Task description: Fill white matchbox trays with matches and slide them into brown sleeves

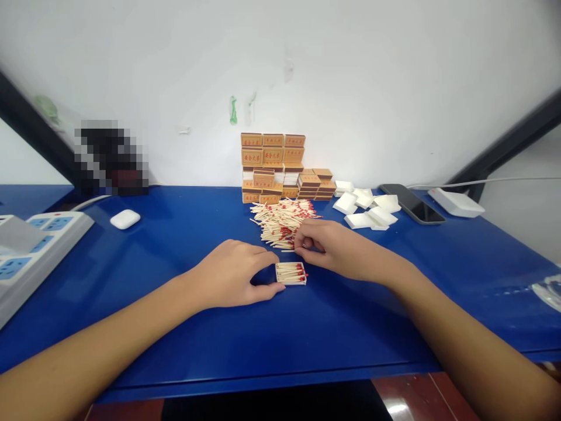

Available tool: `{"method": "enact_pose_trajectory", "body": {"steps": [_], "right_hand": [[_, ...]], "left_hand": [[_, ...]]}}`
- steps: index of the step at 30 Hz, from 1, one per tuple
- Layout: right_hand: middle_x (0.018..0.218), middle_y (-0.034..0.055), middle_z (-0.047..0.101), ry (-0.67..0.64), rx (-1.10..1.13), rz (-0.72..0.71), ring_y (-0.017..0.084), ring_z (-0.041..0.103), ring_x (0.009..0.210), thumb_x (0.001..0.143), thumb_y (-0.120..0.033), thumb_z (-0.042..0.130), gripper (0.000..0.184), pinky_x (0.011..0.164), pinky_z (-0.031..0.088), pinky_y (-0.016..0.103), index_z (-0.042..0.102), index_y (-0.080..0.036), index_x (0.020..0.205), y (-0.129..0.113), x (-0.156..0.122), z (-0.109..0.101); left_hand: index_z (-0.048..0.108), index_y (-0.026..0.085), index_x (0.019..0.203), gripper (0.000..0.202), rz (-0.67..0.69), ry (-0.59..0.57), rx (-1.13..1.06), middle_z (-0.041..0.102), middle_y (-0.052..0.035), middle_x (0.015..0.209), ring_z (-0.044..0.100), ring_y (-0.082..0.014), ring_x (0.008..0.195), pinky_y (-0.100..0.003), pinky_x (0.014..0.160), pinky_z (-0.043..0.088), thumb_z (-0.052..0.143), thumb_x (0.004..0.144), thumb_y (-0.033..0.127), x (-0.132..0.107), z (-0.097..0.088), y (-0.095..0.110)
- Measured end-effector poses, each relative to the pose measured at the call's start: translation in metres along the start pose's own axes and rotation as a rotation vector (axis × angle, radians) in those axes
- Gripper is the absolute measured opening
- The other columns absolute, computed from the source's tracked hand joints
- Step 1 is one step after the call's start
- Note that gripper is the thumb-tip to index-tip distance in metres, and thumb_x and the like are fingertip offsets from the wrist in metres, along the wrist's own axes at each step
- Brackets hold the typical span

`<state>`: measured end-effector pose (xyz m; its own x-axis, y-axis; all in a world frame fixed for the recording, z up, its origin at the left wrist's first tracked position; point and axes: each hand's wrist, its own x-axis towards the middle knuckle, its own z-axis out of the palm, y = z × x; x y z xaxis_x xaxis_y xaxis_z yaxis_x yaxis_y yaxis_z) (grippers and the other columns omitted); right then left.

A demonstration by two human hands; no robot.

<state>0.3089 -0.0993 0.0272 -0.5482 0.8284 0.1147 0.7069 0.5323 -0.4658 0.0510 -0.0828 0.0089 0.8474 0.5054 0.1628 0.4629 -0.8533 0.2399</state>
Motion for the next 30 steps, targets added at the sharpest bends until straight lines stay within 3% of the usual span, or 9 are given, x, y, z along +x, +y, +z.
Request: {"method": "enact_pose_trajectory", "body": {"steps": [3, 9, 15, 30], "right_hand": [[0.078, -0.0003, 0.062, 0.025, 0.016, -0.018, 0.014, 0.052, 0.071, 0.093, -0.017, 0.063, 0.008, 0.067, 0.038, 0.027, 0.064, -0.019, 0.085, -0.01, -0.003, -0.004], [0.084, 0.0005, 0.065, -0.077, 0.03, -0.018, 0.014, 0.054, 0.073, 0.091, -0.013, 0.061, 0.01, 0.065, 0.037, 0.027, 0.063, -0.02, 0.084, -0.024, -0.006, 0.001], [0.076, -0.0011, 0.061, -0.026, -0.027, 0.019, 0.014, 0.051, 0.068, 0.092, -0.02, 0.065, 0.008, 0.064, 0.035, 0.029, 0.068, -0.02, 0.085, -0.02, -0.01, -0.01], [0.08, -0.0004, 0.064, -0.154, 0.053, 0.023, 0.014, 0.05, 0.067, 0.092, -0.021, 0.064, 0.01, 0.061, 0.034, 0.028, 0.062, -0.021, 0.082, -0.012, -0.01, -0.005]], "left_hand": [[0.074, 0.02, 0.103, 0.031, -0.003, 0.01, 0.008, 0.071, 0.0011, 0.078, 0.065, -0.0157, 0.067, -0.03, 0.062, 0.04, 0.062, 0.098, 0.048, 0.0, 0.0, -0.001], [0.072, 0.018, 0.094, 0.03, -0.015, -0.002, -0.001, 0.072, 0.0001, 0.08, 0.064, -0.0145, 0.066, -0.028, 0.062, 0.041, 0.063, 0.098, 0.046, 0.0, -0.002, 0.001], [0.074, 0.019, 0.103, 0.031, -0.006, 0.013, -0.003, 0.072, 0.0004, 0.078, 0.065, -0.0148, 0.066, -0.027, 0.064, 0.042, 0.063, 0.098, 0.048, 0.001, -0.002, 0.0], [0.075, 0.019, 0.106, 0.033, -0.009, -0.006, 0.004, 0.071, 0.0, 0.078, 0.064, -0.0158, 0.066, -0.029, 0.063, 0.041, 0.062, 0.098, 0.049, 0.001, 0.0, -0.001]]}}
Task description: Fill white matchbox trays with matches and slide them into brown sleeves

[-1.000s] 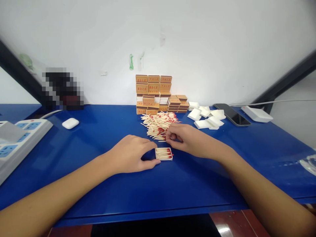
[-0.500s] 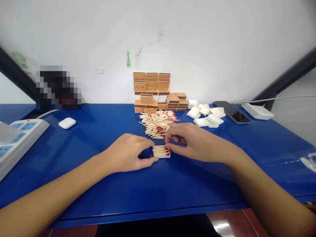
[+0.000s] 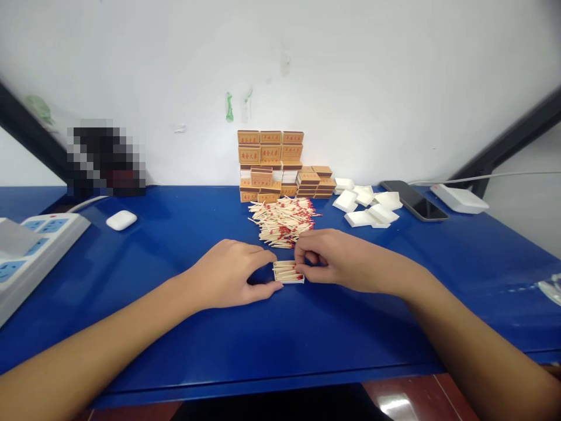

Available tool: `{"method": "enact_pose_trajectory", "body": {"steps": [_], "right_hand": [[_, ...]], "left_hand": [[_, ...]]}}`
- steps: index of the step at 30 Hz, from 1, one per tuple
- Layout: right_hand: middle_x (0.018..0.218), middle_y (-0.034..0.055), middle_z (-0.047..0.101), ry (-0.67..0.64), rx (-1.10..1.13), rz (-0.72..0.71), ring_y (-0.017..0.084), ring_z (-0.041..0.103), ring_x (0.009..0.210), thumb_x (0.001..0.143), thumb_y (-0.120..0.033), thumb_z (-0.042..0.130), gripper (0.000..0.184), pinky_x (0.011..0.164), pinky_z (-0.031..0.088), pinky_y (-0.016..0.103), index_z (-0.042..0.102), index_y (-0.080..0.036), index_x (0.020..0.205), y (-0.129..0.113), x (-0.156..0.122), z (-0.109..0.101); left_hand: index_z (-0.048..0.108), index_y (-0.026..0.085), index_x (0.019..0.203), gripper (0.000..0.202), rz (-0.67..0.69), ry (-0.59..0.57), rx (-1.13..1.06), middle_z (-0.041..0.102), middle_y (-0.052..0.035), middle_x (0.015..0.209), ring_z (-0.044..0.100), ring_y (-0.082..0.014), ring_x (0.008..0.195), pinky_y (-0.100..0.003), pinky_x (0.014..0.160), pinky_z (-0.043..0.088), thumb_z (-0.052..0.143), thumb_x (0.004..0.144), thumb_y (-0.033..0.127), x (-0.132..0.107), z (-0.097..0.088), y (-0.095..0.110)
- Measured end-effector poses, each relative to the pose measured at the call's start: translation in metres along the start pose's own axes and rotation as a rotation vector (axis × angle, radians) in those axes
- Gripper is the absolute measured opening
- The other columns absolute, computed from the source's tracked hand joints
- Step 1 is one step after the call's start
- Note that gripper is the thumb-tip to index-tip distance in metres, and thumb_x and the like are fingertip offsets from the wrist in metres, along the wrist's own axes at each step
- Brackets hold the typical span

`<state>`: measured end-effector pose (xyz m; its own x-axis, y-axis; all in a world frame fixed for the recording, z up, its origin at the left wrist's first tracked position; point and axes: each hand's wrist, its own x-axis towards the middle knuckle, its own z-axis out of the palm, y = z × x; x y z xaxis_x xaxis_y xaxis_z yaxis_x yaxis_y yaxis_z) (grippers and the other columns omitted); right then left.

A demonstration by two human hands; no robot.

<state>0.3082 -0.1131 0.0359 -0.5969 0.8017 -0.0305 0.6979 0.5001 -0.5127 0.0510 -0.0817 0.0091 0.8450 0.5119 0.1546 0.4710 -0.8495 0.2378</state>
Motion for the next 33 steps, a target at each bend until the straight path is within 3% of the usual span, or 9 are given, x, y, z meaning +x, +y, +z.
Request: {"method": "enact_pose_trajectory", "body": {"steps": [8, 17, 33], "right_hand": [[0.076, -0.0019, 0.059, 0.038, 0.017, -0.005, 0.013, 0.048, 0.067, 0.098, -0.026, 0.063, 0.015, 0.061, 0.033, 0.028, 0.064, -0.02, 0.083, -0.006, 0.004, 0.002], [0.078, -0.0014, 0.06, 0.069, 0.019, -0.064, 0.013, 0.05, 0.068, 0.098, -0.02, 0.064, 0.009, 0.062, 0.035, 0.027, 0.069, -0.019, 0.09, -0.01, 0.009, 0.01], [0.079, -0.0014, 0.061, 0.07, -0.024, -0.063, 0.012, 0.048, 0.066, 0.096, -0.015, 0.063, 0.012, 0.062, 0.032, 0.026, 0.063, -0.019, 0.085, -0.006, 0.009, 0.011]], "left_hand": [[0.075, 0.019, 0.102, 0.031, -0.009, -0.014, -0.012, 0.071, 0.0008, 0.079, 0.064, -0.0158, 0.067, -0.03, 0.062, 0.04, 0.063, 0.097, 0.047, 0.001, -0.001, 0.001], [0.072, 0.018, 0.097, 0.028, 0.004, 0.008, 0.003, 0.07, 0.0015, 0.078, 0.063, -0.0148, 0.066, -0.029, 0.063, 0.04, 0.064, 0.097, 0.045, 0.0, 0.0, 0.001], [0.073, 0.018, 0.098, 0.028, -0.005, 0.001, -0.001, 0.071, 0.0012, 0.079, 0.065, -0.0152, 0.068, -0.029, 0.063, 0.04, 0.064, 0.097, 0.045, 0.0, 0.0, 0.001]]}}
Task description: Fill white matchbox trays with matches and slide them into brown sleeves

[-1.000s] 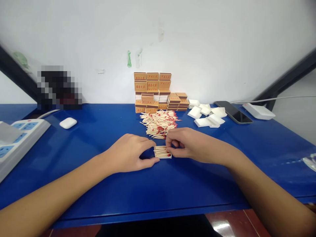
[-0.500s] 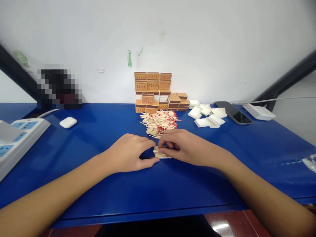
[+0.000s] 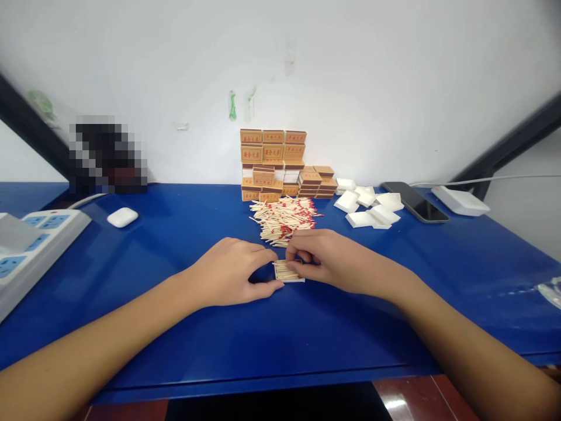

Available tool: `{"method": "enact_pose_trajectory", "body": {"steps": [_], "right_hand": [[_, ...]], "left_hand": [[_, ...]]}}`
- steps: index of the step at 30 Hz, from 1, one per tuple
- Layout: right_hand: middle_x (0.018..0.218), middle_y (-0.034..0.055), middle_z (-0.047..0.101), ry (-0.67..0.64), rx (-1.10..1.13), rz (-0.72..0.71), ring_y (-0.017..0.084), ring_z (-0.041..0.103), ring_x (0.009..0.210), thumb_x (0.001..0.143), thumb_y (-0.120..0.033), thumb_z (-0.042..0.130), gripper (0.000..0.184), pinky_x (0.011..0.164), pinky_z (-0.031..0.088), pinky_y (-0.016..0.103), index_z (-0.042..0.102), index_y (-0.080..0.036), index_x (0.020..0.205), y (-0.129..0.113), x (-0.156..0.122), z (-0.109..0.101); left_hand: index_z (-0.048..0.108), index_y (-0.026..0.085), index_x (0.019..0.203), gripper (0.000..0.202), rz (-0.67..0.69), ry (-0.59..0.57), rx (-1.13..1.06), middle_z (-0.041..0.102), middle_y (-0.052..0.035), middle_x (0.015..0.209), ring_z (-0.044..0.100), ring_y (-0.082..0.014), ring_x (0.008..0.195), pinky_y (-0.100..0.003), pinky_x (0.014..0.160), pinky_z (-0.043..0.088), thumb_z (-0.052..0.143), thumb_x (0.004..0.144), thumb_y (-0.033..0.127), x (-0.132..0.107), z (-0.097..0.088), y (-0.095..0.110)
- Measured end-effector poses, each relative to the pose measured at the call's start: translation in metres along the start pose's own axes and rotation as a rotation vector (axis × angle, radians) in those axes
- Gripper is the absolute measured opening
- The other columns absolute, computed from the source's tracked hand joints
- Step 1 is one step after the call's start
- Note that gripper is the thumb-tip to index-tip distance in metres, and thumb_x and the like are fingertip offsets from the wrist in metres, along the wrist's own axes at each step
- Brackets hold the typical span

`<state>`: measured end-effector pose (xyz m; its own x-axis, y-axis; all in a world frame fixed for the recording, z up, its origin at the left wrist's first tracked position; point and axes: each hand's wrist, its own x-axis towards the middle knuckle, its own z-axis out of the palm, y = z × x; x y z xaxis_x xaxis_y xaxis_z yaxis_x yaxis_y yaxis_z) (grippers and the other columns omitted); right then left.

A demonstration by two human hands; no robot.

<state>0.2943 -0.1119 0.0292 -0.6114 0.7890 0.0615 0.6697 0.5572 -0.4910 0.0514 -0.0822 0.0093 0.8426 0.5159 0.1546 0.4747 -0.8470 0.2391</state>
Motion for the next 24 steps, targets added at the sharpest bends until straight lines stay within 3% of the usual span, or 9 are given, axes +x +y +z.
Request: {"method": "enact_pose_trajectory", "body": {"steps": [7, 17, 24], "right_hand": [[0.083, 0.0003, 0.063, 0.062, -0.032, -0.03, 0.013, 0.052, 0.07, 0.097, -0.018, 0.064, 0.007, 0.065, 0.036, 0.026, 0.067, -0.019, 0.091, -0.0021, -0.0004, 0.0011], [0.084, 0.0001, 0.063, 0.03, 0.019, -0.019, 0.012, 0.051, 0.069, 0.097, -0.017, 0.064, 0.01, 0.064, 0.036, 0.025, 0.063, -0.018, 0.087, -0.003, 0.003, 0.0068], [0.081, -0.0012, 0.06, 0.03, -0.013, -0.032, 0.012, 0.048, 0.066, 0.096, -0.015, 0.065, 0.009, 0.063, 0.034, 0.025, 0.064, -0.018, 0.088, 0.0016, 0.0006, 0.004]], "left_hand": [[0.073, 0.018, 0.099, 0.029, 0.002, 0.008, 0.004, 0.07, 0.0012, 0.077, 0.064, -0.0154, 0.067, -0.029, 0.063, 0.04, 0.063, 0.098, 0.046, -0.0002, 0.0006, -0.0009], [0.069, 0.018, 0.091, 0.027, 0.007, 0.017, -0.002, 0.07, 0.0014, 0.077, 0.062, -0.0144, 0.065, -0.028, 0.062, 0.038, 0.064, 0.097, 0.044, 0.0002, 0.0009, -0.001], [0.074, 0.018, 0.1, 0.028, 0.0, 0.013, 0.006, 0.07, 0.0015, 0.077, 0.064, -0.0153, 0.067, -0.029, 0.063, 0.04, 0.065, 0.097, 0.045, 0.0002, 0.0003, -0.0008]]}}
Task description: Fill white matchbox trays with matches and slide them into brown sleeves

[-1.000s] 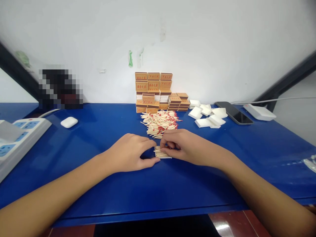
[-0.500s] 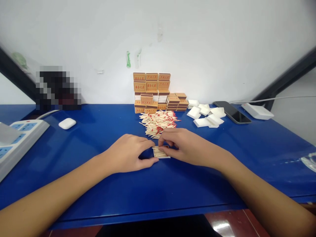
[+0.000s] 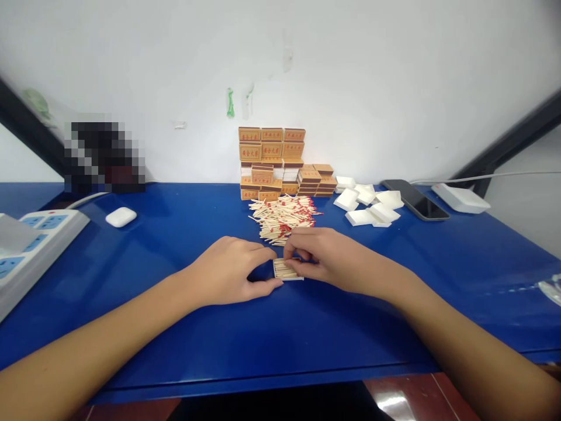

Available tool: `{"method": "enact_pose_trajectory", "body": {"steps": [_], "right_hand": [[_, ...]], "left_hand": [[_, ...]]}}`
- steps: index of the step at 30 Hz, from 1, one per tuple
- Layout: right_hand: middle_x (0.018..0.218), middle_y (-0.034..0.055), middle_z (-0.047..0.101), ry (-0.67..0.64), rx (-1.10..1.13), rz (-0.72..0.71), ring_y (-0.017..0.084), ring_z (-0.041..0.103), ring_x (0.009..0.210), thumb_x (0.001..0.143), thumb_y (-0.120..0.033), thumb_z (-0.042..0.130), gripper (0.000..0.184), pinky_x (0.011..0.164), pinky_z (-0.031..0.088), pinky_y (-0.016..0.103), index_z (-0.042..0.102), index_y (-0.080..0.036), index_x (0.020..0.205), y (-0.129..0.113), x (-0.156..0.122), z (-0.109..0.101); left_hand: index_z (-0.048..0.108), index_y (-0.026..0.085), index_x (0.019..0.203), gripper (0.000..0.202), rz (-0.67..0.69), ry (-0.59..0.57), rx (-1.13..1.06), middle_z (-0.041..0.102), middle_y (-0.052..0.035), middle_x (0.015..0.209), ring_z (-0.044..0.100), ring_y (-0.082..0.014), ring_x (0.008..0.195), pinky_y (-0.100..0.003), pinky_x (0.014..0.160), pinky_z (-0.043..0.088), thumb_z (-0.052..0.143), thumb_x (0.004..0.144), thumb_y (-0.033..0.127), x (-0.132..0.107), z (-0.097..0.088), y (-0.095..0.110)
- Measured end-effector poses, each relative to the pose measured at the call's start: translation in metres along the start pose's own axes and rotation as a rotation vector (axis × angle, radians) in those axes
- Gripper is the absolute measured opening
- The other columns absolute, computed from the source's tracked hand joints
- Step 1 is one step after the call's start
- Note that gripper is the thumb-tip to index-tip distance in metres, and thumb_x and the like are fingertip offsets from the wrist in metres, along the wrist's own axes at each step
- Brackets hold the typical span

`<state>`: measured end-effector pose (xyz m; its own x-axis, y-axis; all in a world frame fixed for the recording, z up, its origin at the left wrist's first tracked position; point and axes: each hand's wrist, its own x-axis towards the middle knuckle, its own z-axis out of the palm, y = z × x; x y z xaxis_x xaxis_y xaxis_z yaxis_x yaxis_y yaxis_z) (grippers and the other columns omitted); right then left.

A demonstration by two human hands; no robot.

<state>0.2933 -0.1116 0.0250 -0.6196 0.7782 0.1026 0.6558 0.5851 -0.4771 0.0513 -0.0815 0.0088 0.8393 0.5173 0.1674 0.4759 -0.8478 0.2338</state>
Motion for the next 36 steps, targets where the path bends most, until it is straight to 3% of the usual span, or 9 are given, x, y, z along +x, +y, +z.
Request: {"method": "enact_pose_trajectory", "body": {"steps": [10, 22, 36], "right_hand": [[0.08, 0.0001, 0.061, -0.003, -0.031, 0.011, 0.013, 0.048, 0.067, 0.099, -0.019, 0.062, 0.01, 0.064, 0.034, 0.027, 0.067, -0.018, 0.09, -0.0045, 0.0014, -0.0022], [0.081, -0.0005, 0.061, -0.022, -0.013, 0.025, 0.012, 0.049, 0.066, 0.088, -0.01, 0.065, 0.014, 0.064, 0.034, 0.025, 0.058, -0.019, 0.082, -0.0017, 0.0005, -0.0001], [0.082, 0.0002, 0.061, 0.04, -0.049, -0.02, 0.013, 0.049, 0.067, 0.099, -0.017, 0.062, 0.007, 0.065, 0.035, 0.026, 0.066, -0.018, 0.094, -0.0034, 0.0011, 0.0001]], "left_hand": [[0.072, 0.019, 0.098, 0.028, 0.003, -0.005, 0.013, 0.07, 0.0018, 0.077, 0.065, -0.0148, 0.068, -0.029, 0.063, 0.041, 0.063, 0.098, 0.045, 0.0001, -0.0005, 0.0004], [0.073, 0.018, 0.099, 0.03, 0.003, -0.008, -0.003, 0.071, 0.001, 0.078, 0.064, -0.0153, 0.067, -0.03, 0.063, 0.04, 0.063, 0.098, 0.046, -0.0001, 0.0001, 0.0], [0.074, 0.019, 0.103, 0.031, 0.005, -0.01, 0.005, 0.071, 0.0009, 0.078, 0.066, -0.0156, 0.068, -0.029, 0.064, 0.042, 0.062, 0.098, 0.047, 0.0, -0.0006, 0.0006]]}}
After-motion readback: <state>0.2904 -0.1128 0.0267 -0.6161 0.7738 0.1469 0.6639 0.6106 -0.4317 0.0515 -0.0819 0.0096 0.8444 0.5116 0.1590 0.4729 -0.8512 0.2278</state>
